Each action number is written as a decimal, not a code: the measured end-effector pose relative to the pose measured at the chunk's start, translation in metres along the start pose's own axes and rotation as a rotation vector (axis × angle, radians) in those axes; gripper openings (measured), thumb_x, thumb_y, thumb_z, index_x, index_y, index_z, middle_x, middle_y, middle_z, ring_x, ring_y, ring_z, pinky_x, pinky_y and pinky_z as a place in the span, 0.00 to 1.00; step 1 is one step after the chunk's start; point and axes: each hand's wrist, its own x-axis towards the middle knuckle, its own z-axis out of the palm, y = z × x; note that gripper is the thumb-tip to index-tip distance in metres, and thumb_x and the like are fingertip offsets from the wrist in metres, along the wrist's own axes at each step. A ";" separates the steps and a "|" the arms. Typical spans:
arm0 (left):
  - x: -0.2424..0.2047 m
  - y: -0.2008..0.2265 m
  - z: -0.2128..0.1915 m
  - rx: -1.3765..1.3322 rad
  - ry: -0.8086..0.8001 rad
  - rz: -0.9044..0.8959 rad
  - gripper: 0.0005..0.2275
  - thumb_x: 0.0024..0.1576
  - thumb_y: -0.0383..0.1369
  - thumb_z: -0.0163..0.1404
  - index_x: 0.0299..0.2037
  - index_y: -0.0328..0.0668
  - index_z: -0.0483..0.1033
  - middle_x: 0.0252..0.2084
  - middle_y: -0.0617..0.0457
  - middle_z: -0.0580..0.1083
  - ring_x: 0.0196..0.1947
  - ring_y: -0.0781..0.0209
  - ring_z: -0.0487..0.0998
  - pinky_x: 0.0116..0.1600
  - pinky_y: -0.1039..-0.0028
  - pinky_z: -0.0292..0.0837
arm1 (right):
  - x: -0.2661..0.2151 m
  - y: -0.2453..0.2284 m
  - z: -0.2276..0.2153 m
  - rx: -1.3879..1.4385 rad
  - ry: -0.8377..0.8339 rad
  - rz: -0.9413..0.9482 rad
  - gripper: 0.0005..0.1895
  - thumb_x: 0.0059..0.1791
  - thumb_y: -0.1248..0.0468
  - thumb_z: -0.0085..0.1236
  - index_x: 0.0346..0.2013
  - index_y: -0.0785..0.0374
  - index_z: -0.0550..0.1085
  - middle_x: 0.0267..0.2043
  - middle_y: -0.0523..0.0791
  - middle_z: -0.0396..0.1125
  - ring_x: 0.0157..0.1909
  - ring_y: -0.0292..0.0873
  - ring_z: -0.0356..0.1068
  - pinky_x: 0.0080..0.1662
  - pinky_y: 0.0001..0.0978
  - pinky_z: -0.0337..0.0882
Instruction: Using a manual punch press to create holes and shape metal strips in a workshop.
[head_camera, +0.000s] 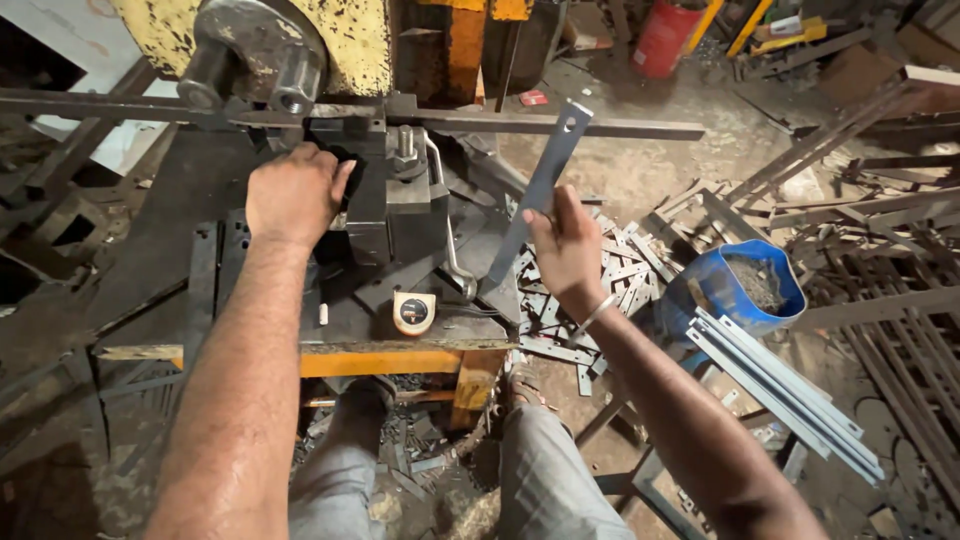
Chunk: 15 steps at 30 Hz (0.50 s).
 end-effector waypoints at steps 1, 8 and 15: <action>0.001 0.000 0.000 0.005 0.008 0.002 0.17 0.66 0.48 0.50 0.32 0.46 0.78 0.35 0.52 0.77 0.33 0.51 0.81 0.36 0.61 0.76 | 0.000 -0.006 -0.002 -0.109 0.001 0.068 0.06 0.53 0.68 0.58 0.44 0.64 0.72 0.35 0.40 0.71 0.31 0.32 0.66 0.32 0.28 0.72; 0.000 0.000 0.000 0.033 -0.002 0.015 0.17 0.67 0.47 0.49 0.32 0.45 0.78 0.36 0.51 0.76 0.33 0.51 0.81 0.36 0.62 0.76 | -0.006 0.008 -0.004 -0.335 -0.039 -0.138 0.12 0.55 0.66 0.62 0.37 0.66 0.66 0.25 0.41 0.59 0.25 0.35 0.55 0.30 0.29 0.59; 0.003 -0.002 0.004 0.048 0.016 0.005 0.17 0.66 0.48 0.49 0.31 0.46 0.78 0.35 0.51 0.76 0.32 0.50 0.81 0.36 0.61 0.77 | 0.048 0.014 -0.011 0.534 0.127 -0.092 0.05 0.56 0.67 0.51 0.46 0.63 0.70 0.41 0.44 0.72 0.40 0.41 0.76 0.45 0.37 0.82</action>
